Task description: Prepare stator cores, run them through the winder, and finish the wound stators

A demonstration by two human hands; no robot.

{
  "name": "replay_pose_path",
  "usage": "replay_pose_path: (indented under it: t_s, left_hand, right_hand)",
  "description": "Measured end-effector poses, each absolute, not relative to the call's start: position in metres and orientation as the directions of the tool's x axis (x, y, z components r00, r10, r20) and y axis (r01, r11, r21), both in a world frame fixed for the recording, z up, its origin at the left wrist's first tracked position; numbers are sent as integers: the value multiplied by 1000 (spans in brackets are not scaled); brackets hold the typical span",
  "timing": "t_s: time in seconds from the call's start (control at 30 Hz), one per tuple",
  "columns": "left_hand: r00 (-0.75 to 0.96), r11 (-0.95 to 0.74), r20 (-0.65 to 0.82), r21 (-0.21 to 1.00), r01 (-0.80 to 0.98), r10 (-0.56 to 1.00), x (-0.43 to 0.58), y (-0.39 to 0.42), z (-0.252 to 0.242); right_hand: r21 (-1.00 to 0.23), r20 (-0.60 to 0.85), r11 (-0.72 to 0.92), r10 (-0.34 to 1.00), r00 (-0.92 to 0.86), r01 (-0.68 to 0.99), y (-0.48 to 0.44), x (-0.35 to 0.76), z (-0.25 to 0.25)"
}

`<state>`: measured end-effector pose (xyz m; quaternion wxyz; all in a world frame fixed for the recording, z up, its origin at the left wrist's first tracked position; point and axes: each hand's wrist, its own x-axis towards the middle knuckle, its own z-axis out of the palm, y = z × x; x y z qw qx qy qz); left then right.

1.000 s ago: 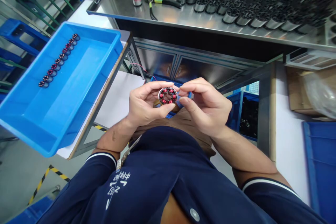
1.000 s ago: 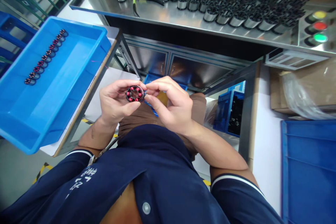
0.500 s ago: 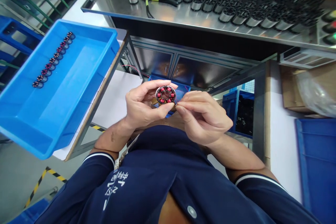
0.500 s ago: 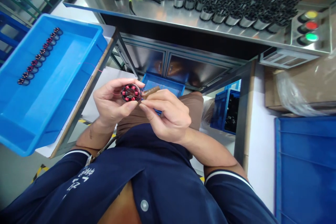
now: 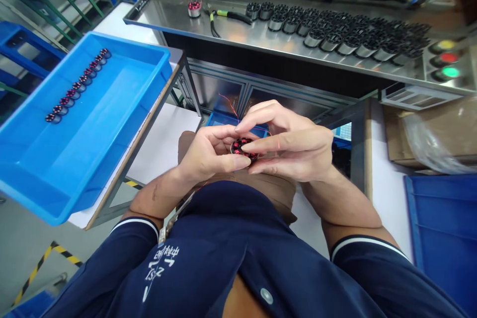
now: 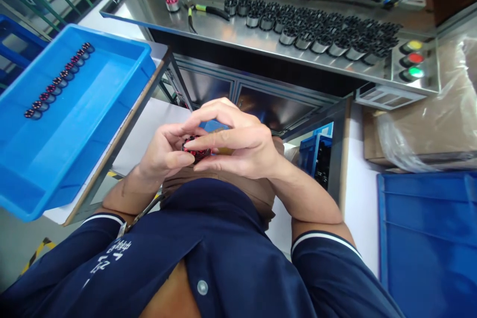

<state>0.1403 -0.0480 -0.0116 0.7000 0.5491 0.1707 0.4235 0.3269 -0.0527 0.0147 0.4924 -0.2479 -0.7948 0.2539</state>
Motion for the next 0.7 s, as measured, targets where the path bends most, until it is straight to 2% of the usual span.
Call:
replay_pose_path:
  t_s: [0.13, 0.27, 0.33, 0.4, 0.5, 0.63, 0.7]
  left_hand:
    - [584, 53, 206, 917, -395, 785, 140, -44, -14]
    - [596, 46, 192, 931, -361, 780, 141, -40, -14]
    - [561, -20, 251, 923, -385, 789, 143, -42, -10]
    - [505, -118, 323, 911, -396, 800, 145, -44, -6]
    - [409, -285, 427, 887, -364, 807, 147, -49, 0]
    - [304, -472, 559, 823, -316, 772, 149, -50, -1]
    - [288, -515, 588, 806, -291, 756, 149, -49, -5]
  right_hand:
    - [-543, 745, 817, 575, -339, 195, -58, 324, 13]
    - [-310, 901, 864, 400, -167, 398, -71, 321, 5]
    - [-261, 922, 832, 365, -128, 489, -79, 319, 1]
    - [-272, 919, 788, 383, -94, 552, -86, 315, 0]
    - [-367, 903, 731, 428, 33, 575, -95, 307, -2]
    - [-522, 850, 720, 480, 216, 456, -95, 292, -6]
    - [-528, 849, 745, 445, 286, 408, -93, 284, -8]
